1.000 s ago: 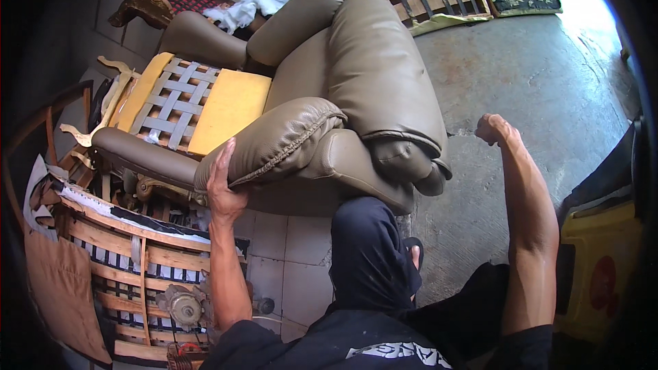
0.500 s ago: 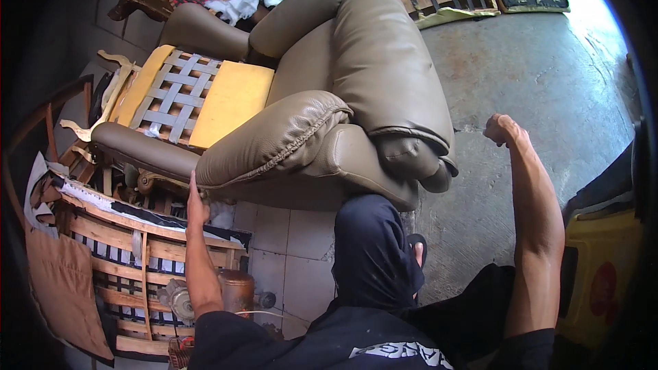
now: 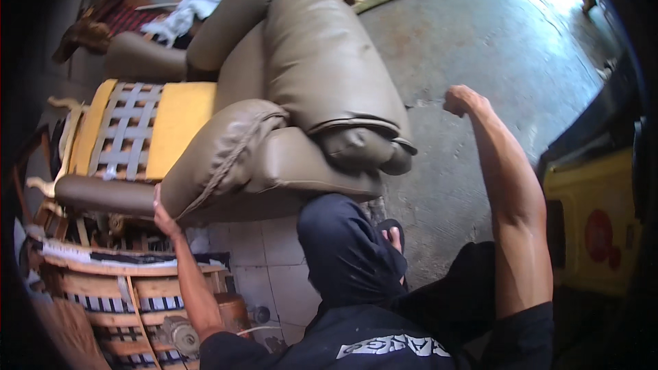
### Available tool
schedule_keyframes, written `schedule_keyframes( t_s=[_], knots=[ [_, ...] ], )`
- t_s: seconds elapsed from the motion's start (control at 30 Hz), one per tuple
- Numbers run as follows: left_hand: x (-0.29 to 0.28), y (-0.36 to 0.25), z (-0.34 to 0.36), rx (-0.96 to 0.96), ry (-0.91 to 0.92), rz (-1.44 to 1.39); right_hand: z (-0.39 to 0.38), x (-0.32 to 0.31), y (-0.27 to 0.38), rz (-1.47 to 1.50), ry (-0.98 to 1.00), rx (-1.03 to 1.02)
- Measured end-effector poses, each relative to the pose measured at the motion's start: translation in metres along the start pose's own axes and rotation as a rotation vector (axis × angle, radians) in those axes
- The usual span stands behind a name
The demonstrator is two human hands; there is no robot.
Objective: The person fits a new leather cover onto an armchair, smoothing the material over the armrest by hand and trimming excess fabric from the bottom using scissors.
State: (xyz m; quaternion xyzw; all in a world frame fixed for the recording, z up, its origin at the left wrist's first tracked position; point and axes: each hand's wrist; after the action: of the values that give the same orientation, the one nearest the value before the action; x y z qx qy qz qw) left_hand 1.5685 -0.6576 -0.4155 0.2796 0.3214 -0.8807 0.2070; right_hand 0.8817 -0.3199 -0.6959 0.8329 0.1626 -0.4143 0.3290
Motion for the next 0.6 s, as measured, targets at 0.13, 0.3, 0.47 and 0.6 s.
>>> schedule_keyframes(
  t_s=[0.13,0.3,0.47,0.6],
  knots=[
    [0.005,-0.006,-0.002,-0.068,-0.065,-0.15,-0.028,-0.004,0.018,-0.023,0.011,0.02],
    [0.012,-0.011,0.001,-0.071,-0.083,-0.117,-0.043,0.009,-0.011,-0.054,0.028,0.054],
    [0.014,-0.012,-0.001,-0.079,-0.082,-0.091,-0.052,0.014,-0.066,-0.077,0.038,0.115],
    [0.012,-0.006,0.005,-0.107,-0.161,-0.164,-0.047,0.016,-0.101,-0.077,0.152,0.157]
  ],
)
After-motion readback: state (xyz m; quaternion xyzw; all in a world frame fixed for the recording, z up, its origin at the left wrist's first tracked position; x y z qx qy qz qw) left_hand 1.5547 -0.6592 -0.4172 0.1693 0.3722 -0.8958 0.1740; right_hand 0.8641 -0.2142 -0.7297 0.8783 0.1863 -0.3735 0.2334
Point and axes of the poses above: each hand's wrist, its own z-axis towards the middle knuckle, its own x-axis out of the palm, y = z × x, and after that the axes turned 3 degrees about z, right-handed
